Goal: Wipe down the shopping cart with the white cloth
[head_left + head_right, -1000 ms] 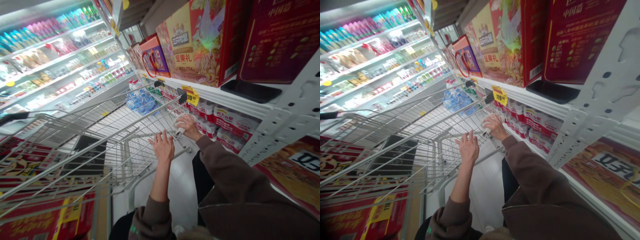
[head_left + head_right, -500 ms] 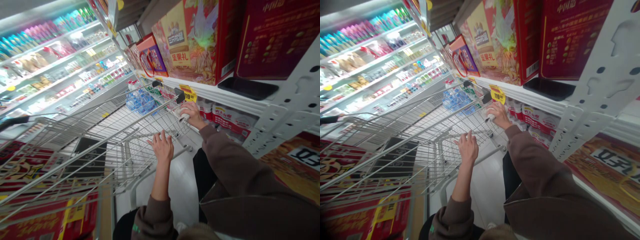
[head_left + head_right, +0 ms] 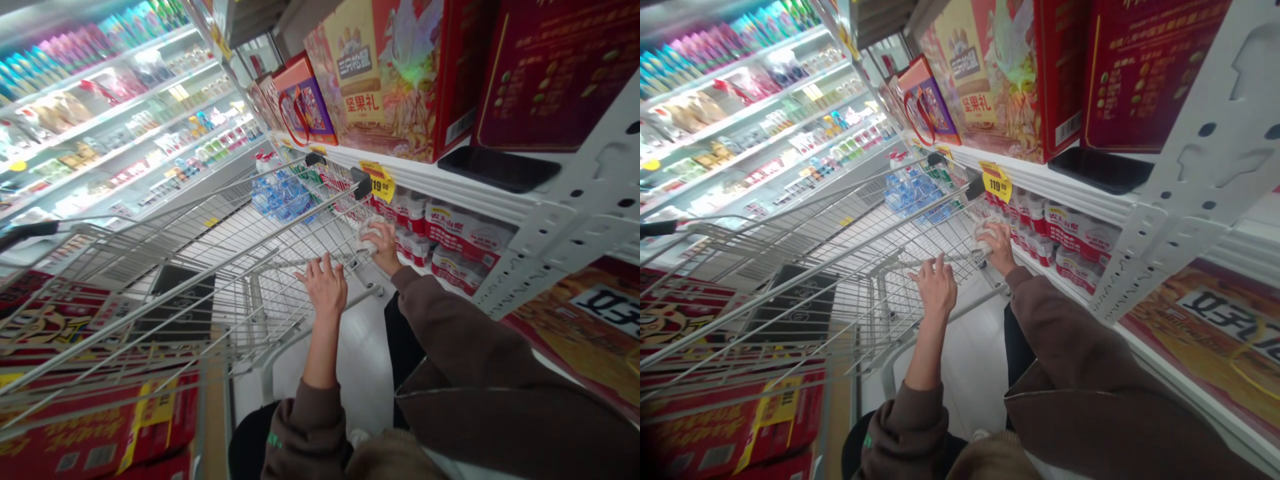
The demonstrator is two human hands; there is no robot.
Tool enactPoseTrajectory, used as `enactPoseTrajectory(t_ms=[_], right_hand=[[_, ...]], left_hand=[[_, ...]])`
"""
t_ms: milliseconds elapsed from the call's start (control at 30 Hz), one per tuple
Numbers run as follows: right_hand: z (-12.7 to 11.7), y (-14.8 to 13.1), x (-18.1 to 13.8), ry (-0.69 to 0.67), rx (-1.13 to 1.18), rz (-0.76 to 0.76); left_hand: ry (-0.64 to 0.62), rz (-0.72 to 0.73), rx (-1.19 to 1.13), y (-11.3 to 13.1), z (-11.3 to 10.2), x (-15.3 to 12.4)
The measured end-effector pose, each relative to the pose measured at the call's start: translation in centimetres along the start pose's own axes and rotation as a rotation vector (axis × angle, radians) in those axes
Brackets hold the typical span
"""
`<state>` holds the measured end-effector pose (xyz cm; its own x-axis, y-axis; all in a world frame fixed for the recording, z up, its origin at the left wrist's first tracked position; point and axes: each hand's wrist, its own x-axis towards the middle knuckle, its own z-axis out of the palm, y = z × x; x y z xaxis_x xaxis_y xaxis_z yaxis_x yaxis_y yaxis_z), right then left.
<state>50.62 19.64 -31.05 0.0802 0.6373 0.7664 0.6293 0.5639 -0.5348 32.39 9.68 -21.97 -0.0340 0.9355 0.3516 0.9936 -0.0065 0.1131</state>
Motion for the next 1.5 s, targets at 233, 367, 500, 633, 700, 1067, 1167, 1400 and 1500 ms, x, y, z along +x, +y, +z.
enactPoseTrajectory(t_ms=[233, 367, 500, 633, 700, 1067, 1167, 1400, 1500], right_hand=[[0.7, 0.3, -2.0, -0.017, 0.015, -0.066], [1.0, 0.7, -2.3, -0.110, -0.014, -0.041], [1.0, 0.2, -3.5, -0.160, -0.035, -0.002], [2.2, -2.0, -3.7, -0.144, -0.048, -0.109], [3.0, -2.9, -4.4, -0.204, -0.056, -0.149], [4.0, -4.4, -6.4, -0.170, 0.038, -0.033], [4.7, -4.5, -8.6, -0.159, 0.110, 0.075], [4.2, 0.8, -8.7, 0.284, -0.016, 0.583], [4.3, 2.1, -6.8, 0.388, -0.051, 0.712]], left_hand=[[0.000, 0.004, 0.003, 0.0, 0.2, -0.3], [0.013, 0.004, -0.002, -0.1, 0.3, -0.3], [0.016, 0.014, -0.004, -0.1, 0.5, -0.2], [0.049, -0.003, -0.007, -0.1, 0.6, -0.4], [0.047, 0.003, -0.009, -0.1, 0.5, -0.5], [0.029, 0.011, -0.003, -0.2, 0.5, -0.8], [0.011, 0.028, -0.012, -0.3, 0.4, -1.0], [0.018, 0.029, -0.017, -0.4, 0.6, -1.3], [0.024, 0.025, -0.019, -0.2, 0.7, -1.5]])
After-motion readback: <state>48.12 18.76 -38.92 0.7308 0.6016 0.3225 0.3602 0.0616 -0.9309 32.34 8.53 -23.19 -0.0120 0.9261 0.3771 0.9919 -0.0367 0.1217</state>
